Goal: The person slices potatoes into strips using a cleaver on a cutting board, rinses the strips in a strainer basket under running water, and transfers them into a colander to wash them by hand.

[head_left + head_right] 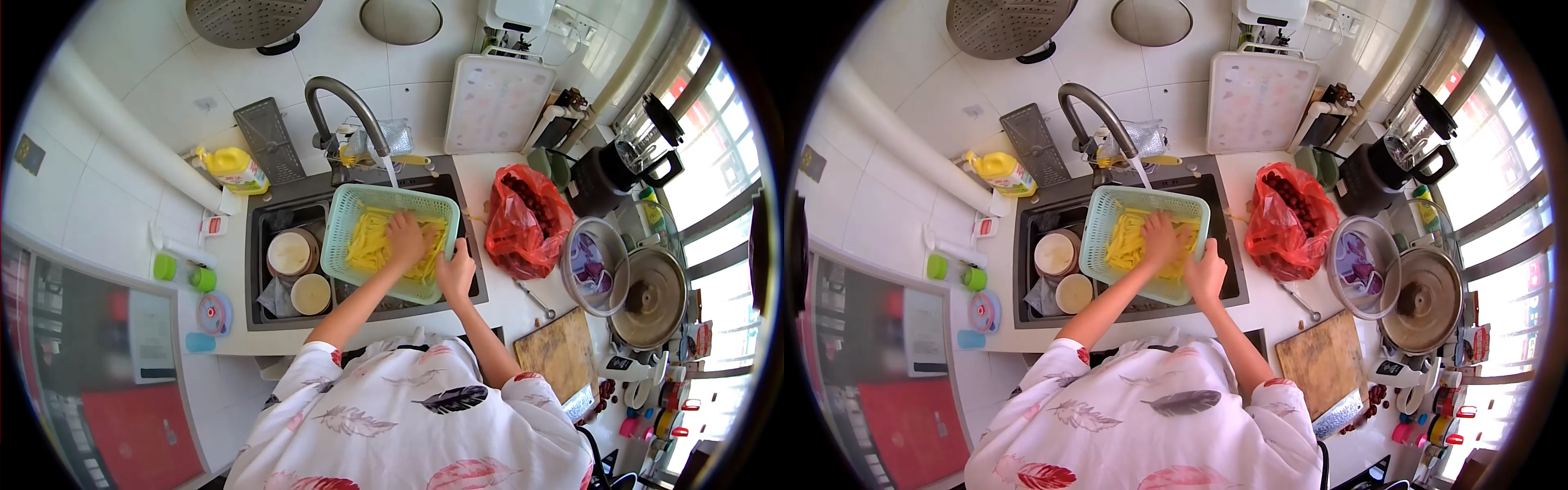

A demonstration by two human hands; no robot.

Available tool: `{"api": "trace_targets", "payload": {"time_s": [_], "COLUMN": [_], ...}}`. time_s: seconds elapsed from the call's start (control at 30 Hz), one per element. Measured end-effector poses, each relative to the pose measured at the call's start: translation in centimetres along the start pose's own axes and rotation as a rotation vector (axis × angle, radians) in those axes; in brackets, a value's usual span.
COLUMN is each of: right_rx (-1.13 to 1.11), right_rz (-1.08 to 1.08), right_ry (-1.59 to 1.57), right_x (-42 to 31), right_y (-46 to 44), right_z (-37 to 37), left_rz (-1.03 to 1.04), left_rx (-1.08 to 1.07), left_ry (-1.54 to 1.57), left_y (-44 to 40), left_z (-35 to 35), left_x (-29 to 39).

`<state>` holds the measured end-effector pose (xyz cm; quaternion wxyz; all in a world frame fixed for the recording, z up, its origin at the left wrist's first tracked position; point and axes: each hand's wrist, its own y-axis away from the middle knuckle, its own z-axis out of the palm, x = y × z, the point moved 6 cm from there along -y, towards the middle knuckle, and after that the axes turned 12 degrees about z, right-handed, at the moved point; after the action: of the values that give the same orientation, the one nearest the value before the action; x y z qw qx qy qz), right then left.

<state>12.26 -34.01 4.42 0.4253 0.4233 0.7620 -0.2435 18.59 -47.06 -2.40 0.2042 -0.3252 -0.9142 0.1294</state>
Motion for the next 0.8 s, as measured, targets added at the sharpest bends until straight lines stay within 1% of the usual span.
{"api": "trace_targets", "payload": {"time_s": [0.07, 0.1, 0.17, 0.2, 0.23, 0.3, 0.4, 0.53, 0.6, 0.63, 0.7, 0.73, 0.8], "right_rx": [0.022, 0.025, 0.065, 0.051, 0.049, 0.05, 0.058, 0.05, 0.013, -0.023, -0.027, -0.03, -0.037], "right_rz": [0.026, 0.025, 0.004, 0.046, 0.045, 0.085, 0.077, 0.067, 0.071, 0.074, 0.046, 0.018, -0.008], "right_ry": [0.0, -0.001, -0.101, -0.054, -0.052, -0.09, -0.08, -0.067, -0.046, -0.024, 0.0, 0.025, 0.045], "right_x": [0.5, 0.9, 1.6, 1.8, 2.2, 3.2, 3.6, 3.9, 3.7, 3.6, 3.0, 2.6, 1.6], "right_y": [-0.8, -1.0, -1.4, -1.6, -1.9, -2.5, -2.7, -2.9, -3.0, -3.1, -2.9, -2.7, -2.4], "right_z": [0.0, -0.1, -0.9, -1.2, -1.5, -1.7, -1.9, -1.9, -1.6, -1.4, -1.2, -1.0, -1.0], "left_rz": [0.408, 0.41, 0.516, 0.592, 0.589, 0.782, 0.827, 0.809, 0.83, 0.83, 0.712, 0.713, 0.474], "left_rx": [-0.117, -0.116, -0.286, -0.374, -0.373, -0.667, -0.652, -0.622, -0.511, -0.511, -0.574, -0.572, -0.535], "left_ry": [0.235, 0.235, 0.402, 0.359, 0.36, 0.229, 0.189, 0.179, 0.159, 0.159, 0.121, 0.121, 0.281], "left_y": [0.8, 0.6, 0.7, 0.7, 0.8, 2.2, 2.7, 2.4, 1.8, 1.4, 0.5, 0.3, -0.7], "left_z": [0.1, -0.3, -0.4, -0.7, -1.5, -1.6, -1.9, -2.4, -2.7, -2.6, -2.0, -1.4, -0.9], "left_x": [4.0, 4.0, 4.3, 4.2, 3.8, 3.4, 1.3, -1.6, -2.8, -3.2, -4.4, -4.7, -5.7]}}
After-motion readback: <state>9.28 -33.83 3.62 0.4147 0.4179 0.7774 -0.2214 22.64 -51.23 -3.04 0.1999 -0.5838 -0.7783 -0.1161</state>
